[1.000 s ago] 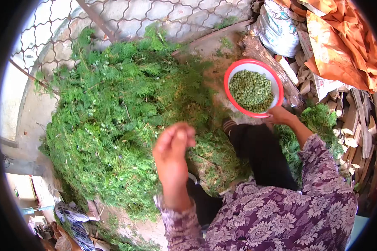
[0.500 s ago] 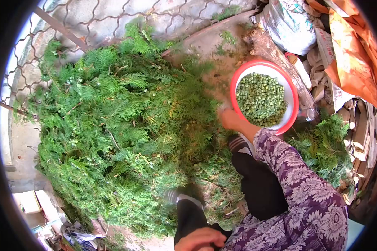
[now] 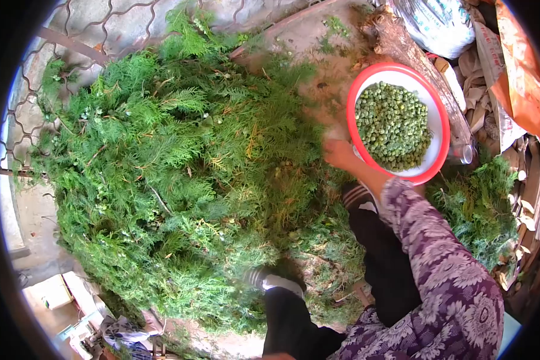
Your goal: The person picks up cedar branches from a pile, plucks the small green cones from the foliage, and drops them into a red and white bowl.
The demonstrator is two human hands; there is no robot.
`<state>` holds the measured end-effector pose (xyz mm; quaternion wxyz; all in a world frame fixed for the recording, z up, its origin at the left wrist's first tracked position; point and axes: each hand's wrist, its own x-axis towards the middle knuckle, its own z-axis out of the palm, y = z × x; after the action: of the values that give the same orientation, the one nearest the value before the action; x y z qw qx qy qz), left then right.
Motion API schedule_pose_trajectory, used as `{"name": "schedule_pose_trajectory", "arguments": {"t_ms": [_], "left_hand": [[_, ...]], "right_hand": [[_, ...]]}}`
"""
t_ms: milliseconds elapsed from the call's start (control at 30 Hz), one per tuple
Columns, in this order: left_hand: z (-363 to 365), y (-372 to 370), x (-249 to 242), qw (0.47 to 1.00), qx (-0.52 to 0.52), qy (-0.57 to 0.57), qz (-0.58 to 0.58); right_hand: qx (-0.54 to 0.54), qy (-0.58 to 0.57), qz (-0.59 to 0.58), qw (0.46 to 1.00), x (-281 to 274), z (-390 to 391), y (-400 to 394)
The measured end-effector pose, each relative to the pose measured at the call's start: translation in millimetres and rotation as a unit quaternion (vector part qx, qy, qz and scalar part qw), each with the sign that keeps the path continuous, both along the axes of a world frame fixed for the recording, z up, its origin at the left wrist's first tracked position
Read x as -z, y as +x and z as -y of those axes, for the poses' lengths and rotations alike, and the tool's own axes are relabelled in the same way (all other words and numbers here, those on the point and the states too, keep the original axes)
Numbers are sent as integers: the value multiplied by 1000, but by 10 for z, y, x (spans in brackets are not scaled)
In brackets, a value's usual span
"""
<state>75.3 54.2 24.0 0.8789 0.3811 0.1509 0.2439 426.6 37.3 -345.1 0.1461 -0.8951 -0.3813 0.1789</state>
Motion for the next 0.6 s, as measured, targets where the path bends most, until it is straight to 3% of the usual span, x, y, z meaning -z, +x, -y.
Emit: {"name": "schedule_pose_trajectory", "arguments": {"t_ms": [33,67,100,133,167,233,333,467,533,600], "left_hand": [[-132,-13,69,993,-46,86,-63],[-236,-28,159,974,-88,168,-127],[-276,-69,289,917,-153,194,-313],[-407,38,544,892,-172,248,-337],[-516,221,713,860,-122,262,-420],[-643,502,1298,895,-53,150,-417],[-546,754,2064,913,24,83,-399],[-412,790,2246,929,36,4,-369],[-399,810,2246,931,26,-13,-364],[-374,825,2237,939,21,-30,-343]], "right_hand": [[100,65,-288,950,-192,84,-51],[196,123,-546,805,-410,205,-122],[205,115,-548,803,-608,326,-203],[188,139,-584,777,-804,411,-312],[167,168,-615,752,-967,438,-376],[143,188,-629,740,-1229,473,-531],[95,202,-648,729,-1258,400,-772],[27,184,-663,725,-1246,283,-967],[-44,174,-609,772,-1312,227,-1005],[-74,145,-596,786,-1378,213,-1014]]}}
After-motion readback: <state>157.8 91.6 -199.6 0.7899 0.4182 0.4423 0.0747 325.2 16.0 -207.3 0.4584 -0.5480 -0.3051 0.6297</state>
